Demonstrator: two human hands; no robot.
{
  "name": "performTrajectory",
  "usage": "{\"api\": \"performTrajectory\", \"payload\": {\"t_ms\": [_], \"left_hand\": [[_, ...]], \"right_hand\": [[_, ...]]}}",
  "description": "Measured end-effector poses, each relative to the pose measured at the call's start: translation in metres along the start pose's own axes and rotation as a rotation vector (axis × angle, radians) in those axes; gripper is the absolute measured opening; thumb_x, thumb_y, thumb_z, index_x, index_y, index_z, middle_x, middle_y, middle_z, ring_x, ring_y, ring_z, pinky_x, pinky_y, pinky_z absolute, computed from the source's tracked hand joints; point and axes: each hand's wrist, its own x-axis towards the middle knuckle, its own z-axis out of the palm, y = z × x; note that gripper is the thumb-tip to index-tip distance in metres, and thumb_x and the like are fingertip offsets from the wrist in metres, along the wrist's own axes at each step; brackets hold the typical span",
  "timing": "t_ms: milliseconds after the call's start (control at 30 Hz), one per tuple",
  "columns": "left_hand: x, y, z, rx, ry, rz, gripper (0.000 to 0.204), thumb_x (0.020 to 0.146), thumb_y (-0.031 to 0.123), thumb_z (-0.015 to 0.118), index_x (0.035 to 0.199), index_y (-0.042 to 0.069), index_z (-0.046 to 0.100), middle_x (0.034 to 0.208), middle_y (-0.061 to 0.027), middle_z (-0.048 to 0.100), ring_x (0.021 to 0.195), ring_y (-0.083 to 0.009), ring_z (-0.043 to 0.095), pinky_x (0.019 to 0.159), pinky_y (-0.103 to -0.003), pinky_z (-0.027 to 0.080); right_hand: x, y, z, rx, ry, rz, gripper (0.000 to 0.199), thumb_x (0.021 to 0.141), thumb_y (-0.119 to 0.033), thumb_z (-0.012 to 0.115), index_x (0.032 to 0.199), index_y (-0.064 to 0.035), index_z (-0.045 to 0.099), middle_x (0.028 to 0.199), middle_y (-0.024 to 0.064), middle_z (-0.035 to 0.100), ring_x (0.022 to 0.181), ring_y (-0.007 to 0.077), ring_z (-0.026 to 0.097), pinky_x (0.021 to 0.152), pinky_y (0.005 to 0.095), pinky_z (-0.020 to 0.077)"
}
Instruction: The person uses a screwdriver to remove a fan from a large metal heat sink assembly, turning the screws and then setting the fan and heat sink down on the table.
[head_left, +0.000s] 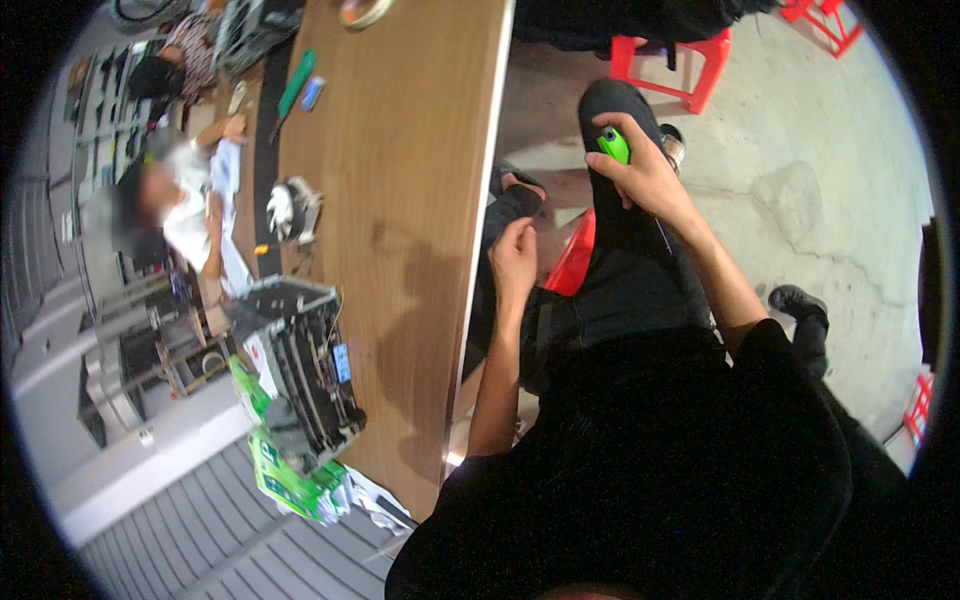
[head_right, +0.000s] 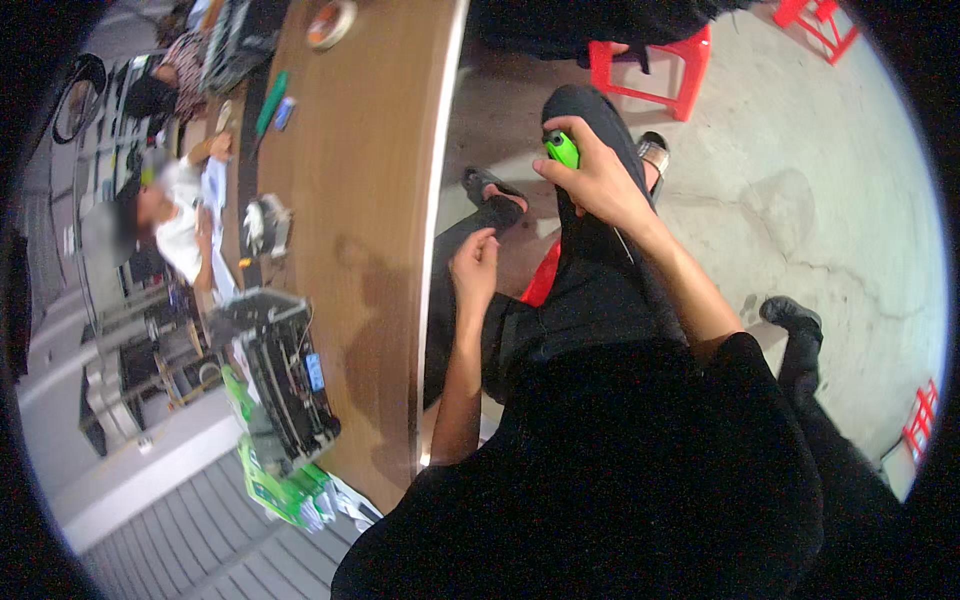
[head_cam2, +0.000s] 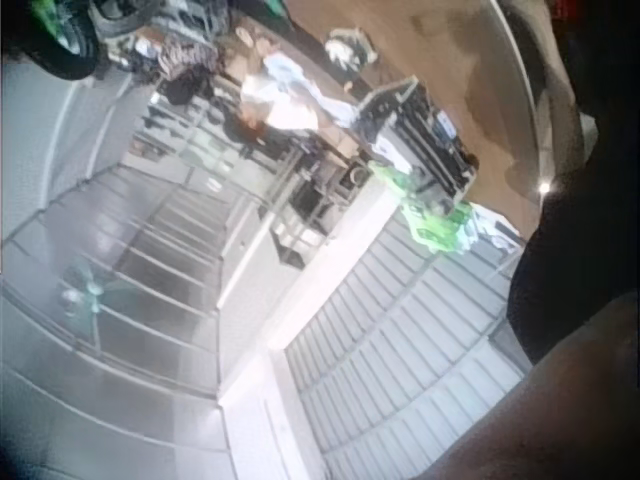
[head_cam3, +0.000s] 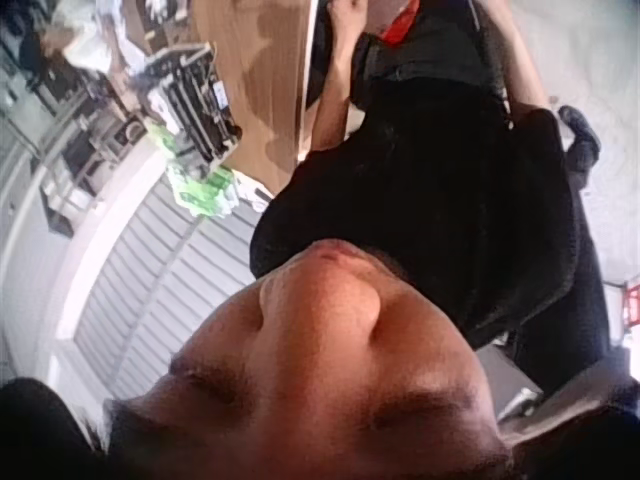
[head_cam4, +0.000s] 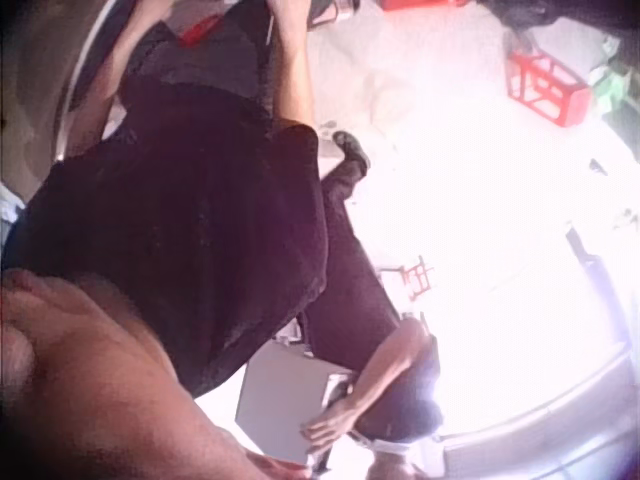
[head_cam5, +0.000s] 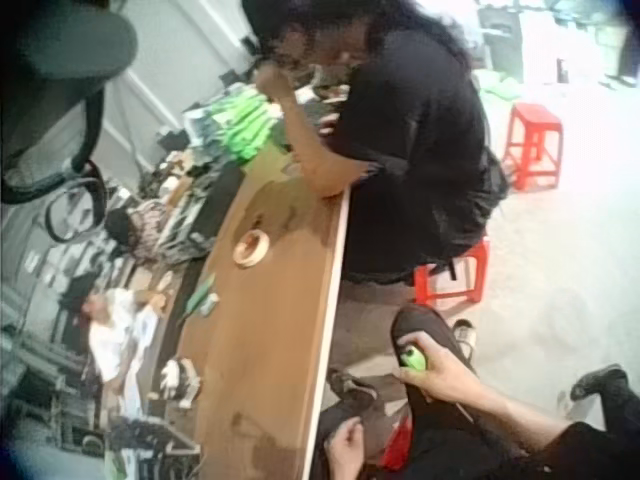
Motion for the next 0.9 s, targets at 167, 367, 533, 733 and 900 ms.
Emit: {"api": "performTrajectory", "payload": {"t_ms": [167, 367, 533, 733, 900], "left_hand": [[0.062, -0.079, 0.075, 0.040, -0.208, -0.306, 0.021, 0.094, 0.011, 0.059, 0.110, 0.000, 0.067, 0.092, -0.0122, 0.071, 0.075, -0.0182, 0.067, 0.065, -0.031, 0.053], [0.108, -0.236, 0.138, 0.210, -0.337, -0.574, 0.022, 0.087, 0.008, 0.057, 0.107, 0.003, 0.064, 0.081, -0.0084, 0.065, 0.055, -0.0175, 0.061, 0.042, -0.031, 0.047], [0.187, -0.251, 0.205, 0.217, -0.249, -0.819, 0.013, 0.086, 0.005, 0.056, 0.092, 0.003, 0.068, 0.077, -0.0090, 0.066, 0.052, -0.0168, 0.061, 0.039, -0.031, 0.048], [0.266, -0.351, 0.274, 0.418, -0.304, -0.733, 0.017, 0.083, 0.002, 0.051, 0.084, -0.002, 0.068, 0.064, -0.0153, 0.065, 0.053, -0.0233, 0.065, 0.046, -0.036, 0.051], [0.287, -0.451, 0.227, 0.194, 0.061, -0.878, 0.019, 0.085, 0.000, 0.059, 0.102, -0.003, 0.068, 0.090, -0.0200, 0.070, 0.069, -0.0265, 0.071, 0.055, -0.033, 0.061]], "right_hand": [[0.025, 0.067, -0.051, -0.292, 0.197, 0.042, 0.046, 0.089, -0.031, 0.065, 0.124, -0.0072, 0.049, 0.090, 0.0283, 0.066, 0.090, 0.0481, 0.063, 0.074, 0.0528, 0.0498], [0.014, 0.066, -0.095, 0.138, 0.223, 0.186, 0.033, 0.084, -0.016, 0.069, 0.112, -0.0036, 0.056, 0.087, 0.0204, 0.066, 0.085, 0.0373, 0.068, 0.077, 0.0417, 0.0521], [-0.009, 0.140, -0.114, -0.246, 0.676, -0.442, 0.033, 0.074, -0.010, 0.075, 0.102, -0.0024, 0.059, 0.070, 0.0208, 0.062, 0.048, 0.0301, 0.061, 0.049, 0.0333, 0.0526], [0.014, 0.289, -0.108, 0.102, 0.860, 0.283, 0.036, 0.075, -0.016, 0.073, 0.102, -0.0012, 0.055, 0.064, 0.0213, 0.058, 0.043, 0.0274, 0.056, 0.042, 0.0365, 0.0494], [0.109, 0.503, -0.053, -0.223, 0.357, 0.839, 0.037, 0.077, -0.018, 0.071, 0.106, -0.0015, 0.054, 0.066, 0.0209, 0.058, 0.045, 0.0273, 0.056, 0.044, 0.0367, 0.0495]]}}
